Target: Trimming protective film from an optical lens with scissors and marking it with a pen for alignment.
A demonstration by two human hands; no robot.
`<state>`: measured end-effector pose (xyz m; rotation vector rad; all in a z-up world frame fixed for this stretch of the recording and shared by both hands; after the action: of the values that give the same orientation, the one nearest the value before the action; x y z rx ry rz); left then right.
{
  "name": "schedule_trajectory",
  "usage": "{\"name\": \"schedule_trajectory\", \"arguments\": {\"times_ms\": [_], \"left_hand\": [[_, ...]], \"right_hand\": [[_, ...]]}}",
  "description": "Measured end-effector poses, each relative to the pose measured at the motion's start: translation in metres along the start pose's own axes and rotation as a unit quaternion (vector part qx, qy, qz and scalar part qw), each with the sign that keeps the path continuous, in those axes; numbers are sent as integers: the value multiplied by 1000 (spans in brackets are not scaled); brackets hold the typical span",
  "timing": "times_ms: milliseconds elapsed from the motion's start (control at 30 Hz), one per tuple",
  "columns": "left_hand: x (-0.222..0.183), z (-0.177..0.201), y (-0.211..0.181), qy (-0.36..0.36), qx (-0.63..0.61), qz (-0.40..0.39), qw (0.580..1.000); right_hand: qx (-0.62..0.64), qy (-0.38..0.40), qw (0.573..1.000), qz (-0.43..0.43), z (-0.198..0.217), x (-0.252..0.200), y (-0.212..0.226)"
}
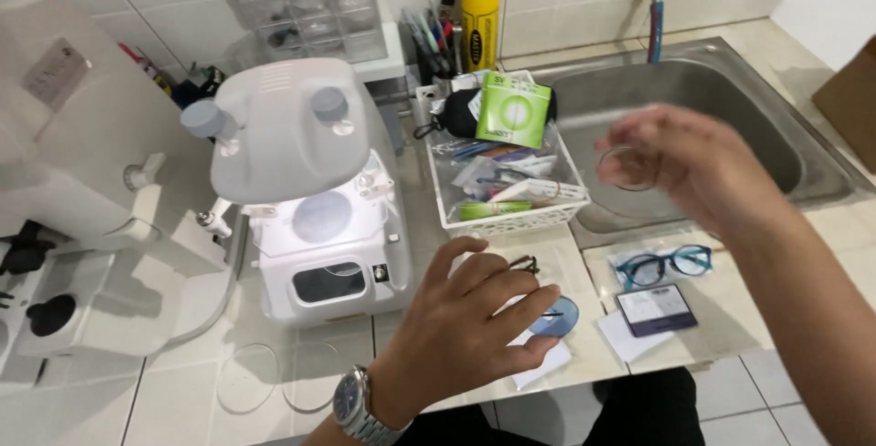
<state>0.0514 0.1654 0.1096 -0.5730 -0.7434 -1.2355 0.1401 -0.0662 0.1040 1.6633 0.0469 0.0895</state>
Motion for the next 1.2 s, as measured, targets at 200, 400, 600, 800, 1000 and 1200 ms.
{"name": "schedule_trajectory", "arguments": {"times_ms": [200,400,600,800,1000,1200], "left_hand": [[-32,24,36,-17,41,66,997],[-59,34,60,-10,93,78,992],[-78,34,82,3,85,99,991],[-81,44,88,5,76,112,991],[-78,54,77,4,65,108,992],[-94,66,77,14,87,153,984]], "right_hand": [[-456,-92,874,142,-12,210,16],[-709,-5,580,400,-83,339,-34],[-810,-43,495,312,-115,398,-50],[-799,-113,561,186,-101,438,-69],[-761,-113,627,118,-98,433,-70],[-626,-184,723,229,-85,431,-48]]}}
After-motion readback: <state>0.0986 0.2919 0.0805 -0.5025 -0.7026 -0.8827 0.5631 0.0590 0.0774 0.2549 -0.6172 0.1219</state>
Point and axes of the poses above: each hand's wrist, its own x-axis towards the middle knuckle, its own z-axis out of the back of the hand, y = z × x, the point moved 7 cm from there along x, towards the middle knuckle
